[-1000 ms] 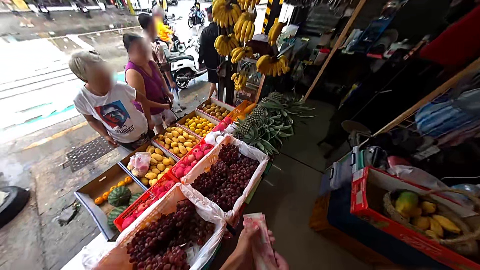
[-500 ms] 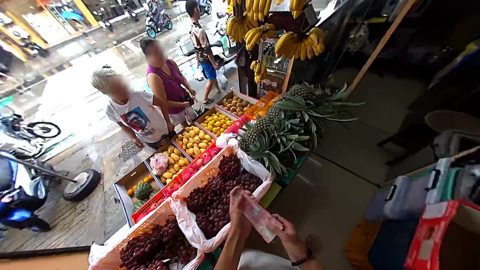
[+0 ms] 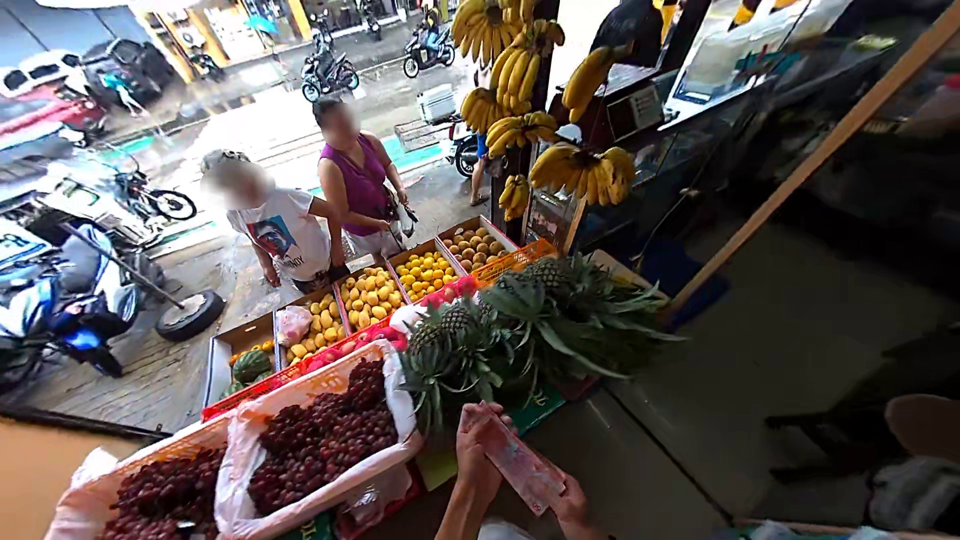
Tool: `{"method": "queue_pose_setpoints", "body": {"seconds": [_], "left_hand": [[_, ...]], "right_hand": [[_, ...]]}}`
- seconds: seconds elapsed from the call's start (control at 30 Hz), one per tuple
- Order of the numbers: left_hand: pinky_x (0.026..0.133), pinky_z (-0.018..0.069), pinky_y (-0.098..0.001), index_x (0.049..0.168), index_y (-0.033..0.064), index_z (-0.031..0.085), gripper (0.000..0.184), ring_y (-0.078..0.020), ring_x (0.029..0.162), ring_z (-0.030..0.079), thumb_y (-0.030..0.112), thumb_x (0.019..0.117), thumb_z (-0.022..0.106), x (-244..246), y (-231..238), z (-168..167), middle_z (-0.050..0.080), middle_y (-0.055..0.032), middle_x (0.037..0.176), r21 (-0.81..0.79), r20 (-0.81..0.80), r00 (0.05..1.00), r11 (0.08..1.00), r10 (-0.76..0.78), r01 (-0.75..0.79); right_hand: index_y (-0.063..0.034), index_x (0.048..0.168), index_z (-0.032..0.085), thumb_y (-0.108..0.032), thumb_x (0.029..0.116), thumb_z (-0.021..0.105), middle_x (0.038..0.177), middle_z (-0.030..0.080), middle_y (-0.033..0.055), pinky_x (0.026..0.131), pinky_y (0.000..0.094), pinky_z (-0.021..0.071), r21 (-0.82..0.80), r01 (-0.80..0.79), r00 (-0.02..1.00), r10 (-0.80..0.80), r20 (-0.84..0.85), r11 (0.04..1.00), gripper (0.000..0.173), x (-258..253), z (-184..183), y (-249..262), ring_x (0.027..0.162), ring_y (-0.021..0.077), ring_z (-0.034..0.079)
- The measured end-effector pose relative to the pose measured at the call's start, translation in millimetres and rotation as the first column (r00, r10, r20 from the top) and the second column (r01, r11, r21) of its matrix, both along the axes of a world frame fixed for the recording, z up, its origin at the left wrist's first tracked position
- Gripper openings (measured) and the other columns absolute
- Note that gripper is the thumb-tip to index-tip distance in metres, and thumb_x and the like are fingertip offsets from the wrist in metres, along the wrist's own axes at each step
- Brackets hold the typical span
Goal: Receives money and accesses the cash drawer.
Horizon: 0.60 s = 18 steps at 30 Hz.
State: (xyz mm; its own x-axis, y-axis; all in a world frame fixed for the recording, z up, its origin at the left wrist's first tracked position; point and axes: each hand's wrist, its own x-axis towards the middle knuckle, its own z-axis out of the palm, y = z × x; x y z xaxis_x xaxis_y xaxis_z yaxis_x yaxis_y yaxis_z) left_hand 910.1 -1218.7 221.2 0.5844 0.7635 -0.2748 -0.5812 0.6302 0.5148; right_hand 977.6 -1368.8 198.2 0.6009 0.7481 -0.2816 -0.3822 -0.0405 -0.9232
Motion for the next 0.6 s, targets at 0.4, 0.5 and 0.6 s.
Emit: {"method": "queue_pose_setpoints", "body": {"seconds": [0.4,0.5,0.6], "left_hand": [[0.070,0.0588,-0.0403,0.101,0.0147,0.056,0.010,-0.0225,0.079,0.069,0.007,0.0987,0.050,347,-81,3,0.068,-0.0090,0.094,-0.069,0.173,0.927,0.935,-0.331,0.347],[0.072,0.0592,-0.0409,0.104,0.0149,0.056,0.009,-0.0237,0.083,0.070,0.011,0.0979,0.052,444,-99,1,0.070,-0.0103,0.100,-0.094,0.208,0.913,0.922,-0.350,0.375],[0.077,0.0610,-0.0443,0.107,0.0144,0.057,0.015,-0.0278,0.088,0.073,0.011,0.0934,0.062,541,-112,21,0.072,-0.0136,0.106,0.009,0.262,0.884,0.917,-0.387,0.399]], "right_hand": [[-0.0037,0.133,0.060,-0.039,0.0933,0.069,0.118,0.074,0.0014,0.094,0.0366,0.0590,0.268,-0.007,0.979,-0.048,0.199,0.963,0.054,329,-62,-107,0.106,0.0123,0.071],[-0.0110,0.130,0.062,-0.040,0.0925,0.072,0.113,0.075,-0.0020,0.093,0.0367,0.0593,0.286,0.052,0.978,-0.106,0.178,0.957,0.049,418,-49,-119,0.102,0.0115,0.072],[-0.0110,0.135,0.062,-0.034,0.0938,0.069,0.121,0.074,-0.0037,0.098,0.0338,0.0576,0.258,0.055,0.960,-0.122,0.252,0.965,0.048,521,-24,-137,0.110,0.0087,0.069]]}}
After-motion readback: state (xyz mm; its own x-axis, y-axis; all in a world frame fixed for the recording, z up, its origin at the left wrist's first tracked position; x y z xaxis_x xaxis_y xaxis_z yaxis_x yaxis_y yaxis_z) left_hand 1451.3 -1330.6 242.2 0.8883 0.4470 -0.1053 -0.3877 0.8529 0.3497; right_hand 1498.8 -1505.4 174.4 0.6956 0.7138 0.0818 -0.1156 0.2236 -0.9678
